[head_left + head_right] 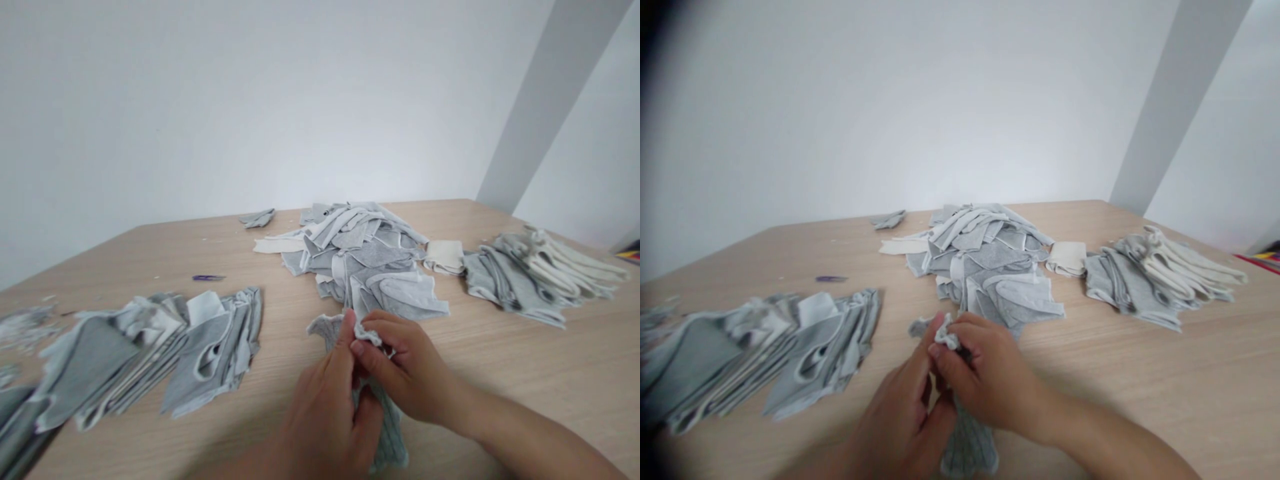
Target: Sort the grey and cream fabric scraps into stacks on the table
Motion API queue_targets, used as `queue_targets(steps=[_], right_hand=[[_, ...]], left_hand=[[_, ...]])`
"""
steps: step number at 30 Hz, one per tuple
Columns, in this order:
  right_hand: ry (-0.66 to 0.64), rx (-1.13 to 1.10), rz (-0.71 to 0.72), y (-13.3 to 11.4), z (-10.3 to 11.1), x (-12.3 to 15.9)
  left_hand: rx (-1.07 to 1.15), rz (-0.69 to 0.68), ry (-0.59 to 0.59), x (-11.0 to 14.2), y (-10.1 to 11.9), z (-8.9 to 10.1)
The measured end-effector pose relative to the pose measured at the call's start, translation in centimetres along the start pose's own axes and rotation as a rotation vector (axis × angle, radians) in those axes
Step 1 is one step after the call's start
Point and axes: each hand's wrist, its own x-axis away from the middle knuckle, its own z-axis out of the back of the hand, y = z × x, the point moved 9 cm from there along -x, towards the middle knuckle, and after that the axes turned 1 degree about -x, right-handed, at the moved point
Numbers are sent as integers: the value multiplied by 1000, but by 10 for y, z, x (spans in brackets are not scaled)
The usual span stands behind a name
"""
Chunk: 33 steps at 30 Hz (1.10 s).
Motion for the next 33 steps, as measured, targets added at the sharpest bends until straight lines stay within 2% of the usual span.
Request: queue_targets(steps=[3,8,10,13,16,20,24,27,30,33], right_hand=[[14,-34,69,-9,6,0],[-54,-57,183,-25,15,1],[-91,-42,206,-28,17,2],[-113,-55,204,-28,20,2],[-109,-68,203,-28,22,2],[-113,-44,229,-32,25,3],[-183,-17,229,-35,24,4],[-219,7,232,-36,24,6],[-227,45,240,-35,26,7],[-211,67,246,-32,29,6]], left_hand=[[39,-48,33,-2,3,11],[-76,-218,207,-8,16,52],[-66,-286,188,-10,20,58],[36,-356,109,-12,23,58],[131,-368,96,-11,23,58],[144,-257,11,-14,16,54],[257,-40,-263,-19,4,36],[291,37,-429,-18,-2,26],[136,61,-463,-18,-14,27],[-10,34,-435,-20,-21,35]])
